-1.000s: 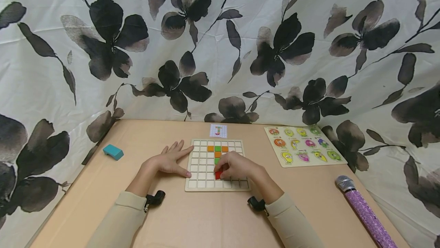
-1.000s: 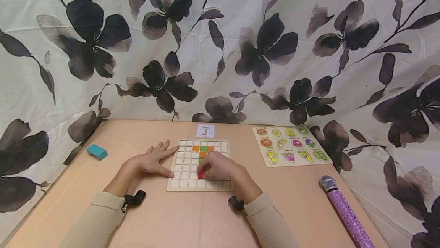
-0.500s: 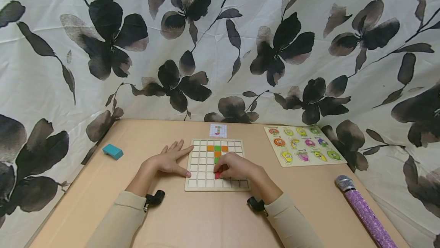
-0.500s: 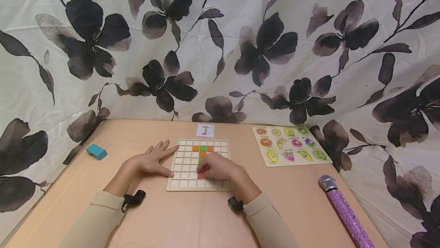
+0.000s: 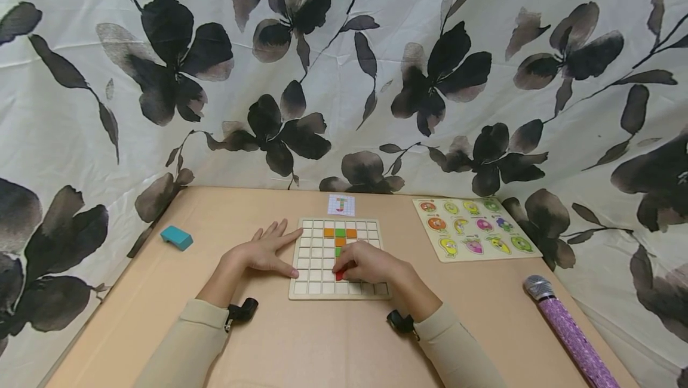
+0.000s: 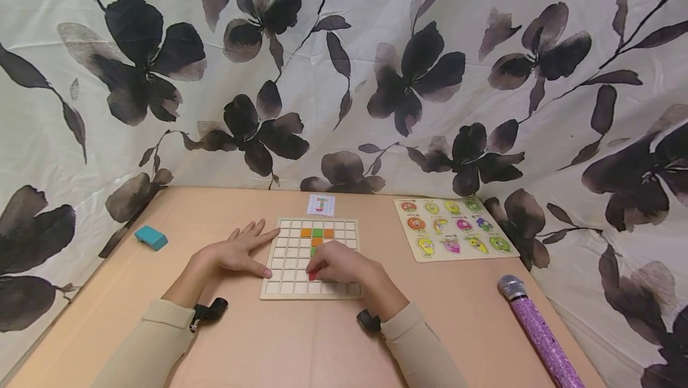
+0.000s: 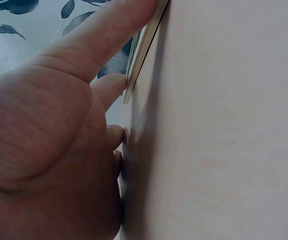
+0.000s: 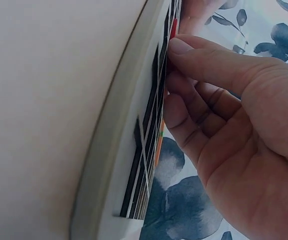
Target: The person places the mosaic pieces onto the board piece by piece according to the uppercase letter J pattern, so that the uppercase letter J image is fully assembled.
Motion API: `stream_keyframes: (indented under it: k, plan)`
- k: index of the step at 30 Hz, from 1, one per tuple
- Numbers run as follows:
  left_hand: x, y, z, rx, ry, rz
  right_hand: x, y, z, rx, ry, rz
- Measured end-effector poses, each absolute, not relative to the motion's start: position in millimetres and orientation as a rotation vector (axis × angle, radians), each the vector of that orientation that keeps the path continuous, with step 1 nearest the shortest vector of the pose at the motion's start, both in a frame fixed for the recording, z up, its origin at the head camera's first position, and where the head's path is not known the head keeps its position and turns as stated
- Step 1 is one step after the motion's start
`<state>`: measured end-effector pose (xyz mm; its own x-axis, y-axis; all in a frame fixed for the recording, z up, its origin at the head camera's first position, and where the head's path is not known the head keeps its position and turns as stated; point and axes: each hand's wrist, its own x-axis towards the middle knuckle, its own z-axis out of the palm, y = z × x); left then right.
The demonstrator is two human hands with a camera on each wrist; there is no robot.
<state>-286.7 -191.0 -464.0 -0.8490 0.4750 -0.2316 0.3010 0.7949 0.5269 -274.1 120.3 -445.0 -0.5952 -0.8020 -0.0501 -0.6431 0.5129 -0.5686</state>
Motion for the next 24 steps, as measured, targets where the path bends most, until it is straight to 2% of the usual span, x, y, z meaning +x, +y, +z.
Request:
stream_keyframes:
  k: [10,24]
  plan:
    - [-286,-190,-463,0.589,2.625,0.683,-273,124,-443,-1.275,2.544,-0.728]
    - [-286,-190,-464,0.576,2.633,0.679,-260,161,-421,-0.994,2.739,-1.000]
